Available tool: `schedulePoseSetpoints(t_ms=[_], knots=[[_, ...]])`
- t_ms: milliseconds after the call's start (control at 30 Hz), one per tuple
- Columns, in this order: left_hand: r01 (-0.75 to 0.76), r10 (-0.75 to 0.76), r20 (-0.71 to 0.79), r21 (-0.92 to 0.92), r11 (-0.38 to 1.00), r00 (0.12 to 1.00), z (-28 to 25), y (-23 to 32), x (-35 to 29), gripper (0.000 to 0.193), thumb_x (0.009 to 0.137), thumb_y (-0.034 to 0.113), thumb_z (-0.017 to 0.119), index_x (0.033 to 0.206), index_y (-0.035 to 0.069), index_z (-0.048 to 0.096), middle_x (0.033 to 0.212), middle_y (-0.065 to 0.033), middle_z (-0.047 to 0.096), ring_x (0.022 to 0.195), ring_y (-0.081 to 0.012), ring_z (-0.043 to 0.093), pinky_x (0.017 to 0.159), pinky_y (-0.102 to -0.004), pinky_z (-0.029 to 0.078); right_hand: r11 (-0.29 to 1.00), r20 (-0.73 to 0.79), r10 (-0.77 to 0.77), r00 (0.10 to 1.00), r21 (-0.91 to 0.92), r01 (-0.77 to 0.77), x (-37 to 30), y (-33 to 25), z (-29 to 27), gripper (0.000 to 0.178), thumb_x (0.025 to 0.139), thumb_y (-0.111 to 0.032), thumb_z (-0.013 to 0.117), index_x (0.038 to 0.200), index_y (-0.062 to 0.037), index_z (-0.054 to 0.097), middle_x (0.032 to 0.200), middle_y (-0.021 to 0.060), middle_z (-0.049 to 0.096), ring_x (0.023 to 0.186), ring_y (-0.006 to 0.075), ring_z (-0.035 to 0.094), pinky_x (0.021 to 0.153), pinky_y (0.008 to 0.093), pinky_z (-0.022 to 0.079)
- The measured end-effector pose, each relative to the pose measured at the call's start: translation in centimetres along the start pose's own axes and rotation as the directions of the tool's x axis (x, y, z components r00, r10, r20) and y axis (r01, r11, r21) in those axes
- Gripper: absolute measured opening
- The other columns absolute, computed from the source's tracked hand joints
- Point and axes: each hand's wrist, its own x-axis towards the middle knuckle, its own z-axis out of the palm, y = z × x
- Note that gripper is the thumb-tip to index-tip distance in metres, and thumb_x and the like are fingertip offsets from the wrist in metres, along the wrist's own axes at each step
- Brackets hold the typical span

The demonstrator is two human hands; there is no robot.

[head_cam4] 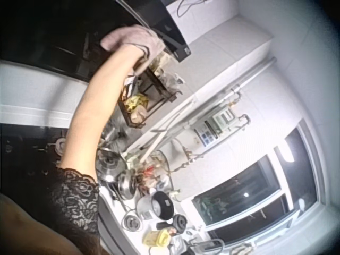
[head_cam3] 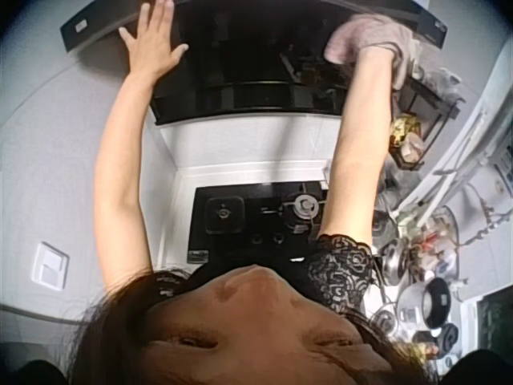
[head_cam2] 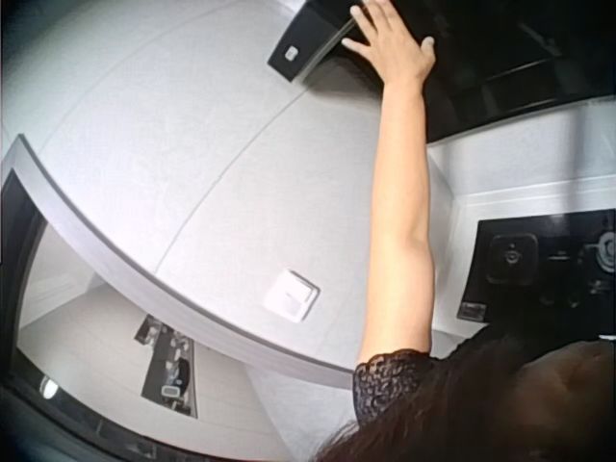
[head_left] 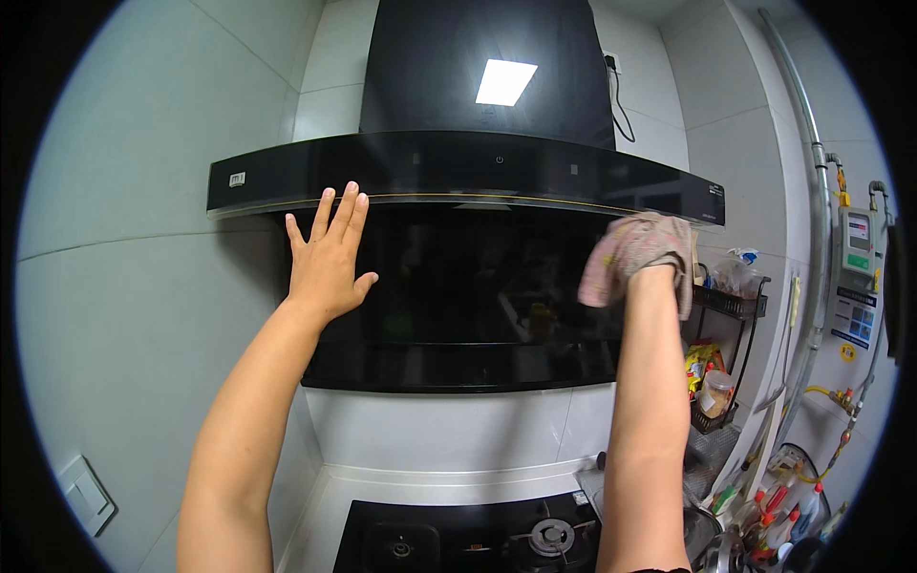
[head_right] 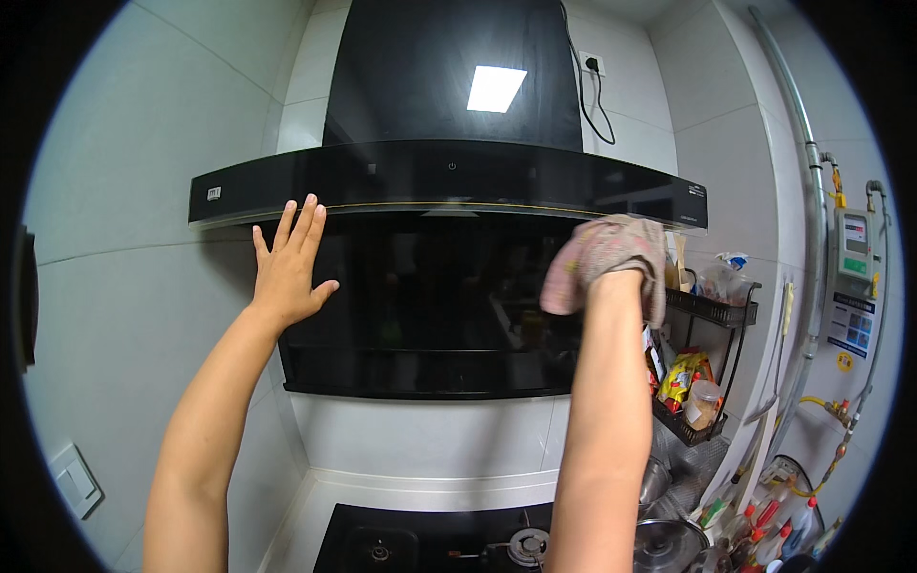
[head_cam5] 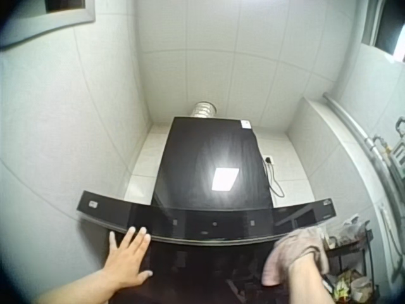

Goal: The person cleans a metal stove grate with a cloth, then wipes the gas stovetop surface. They rinse the cloth at the sink and proceed to wipe the range hood and the wall area above the stove.

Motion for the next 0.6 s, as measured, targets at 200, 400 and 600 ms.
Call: schedulePoseSetpoints(t_ms=[200, 400, 600], knots=[[-0.014, 0.011, -0.045, -0.059, 0.998, 0.999, 0.7, 1.3, 0.6, 0.105, 0.068, 0.027, 0.078, 0.15, 0.012, 0.013, 0.158, -0.0054, 0.01, 0.145, -0.0291, 0.009, 0.108, -0.0666, 0.013, 0.997, -0.235, -0.028, 0.972, -0.078, 0.01, 3.3, -2.0, 3.8, 0.019, 0.086, -0.02, 0.055, 0.092, -0.014, 0.072, 0.097, 0.0048, 0.071, 0.093, 0.0227, 0.067, 0.077, 0.0347, 0.052], [0.009, -0.011, -0.062, -0.029, 1.0, 0.998, 1.1, 0.4, 0.2, 0.107, 0.067, 0.025, 0.078, 0.151, 0.012, 0.011, 0.158, -0.0061, 0.01, 0.145, -0.0299, 0.008, 0.107, -0.0673, 0.013, 0.939, -0.162, -0.272, 0.949, 0.17, 0.298, -3.7, -8.9, -7.7, 0.035, 0.047, -0.018, 0.085, 0.081, -0.0175, 0.073, 0.08, -0.0025, 0.069, 0.078, 0.0121, 0.067, 0.067, 0.0252, 0.051], [-0.004, 0.001, -0.104, -0.028, 1.0, 0.995, 1.2, 0.1, 0.0, 0.104, 0.068, 0.027, 0.077, 0.15, 0.011, 0.015, 0.157, -0.0064, 0.013, 0.144, -0.0301, 0.011, 0.105, -0.0689, 0.016, 0.849, -0.338, -0.214, 0.917, 0.399, 0.345, -3.2, -9.6, -7.2, 0.01, 0.06, -0.021, 0.074, 0.067, -0.0131, 0.071, 0.066, 0.0001, 0.067, 0.067, 0.0164, 0.066, 0.061, 0.0279, 0.05]])
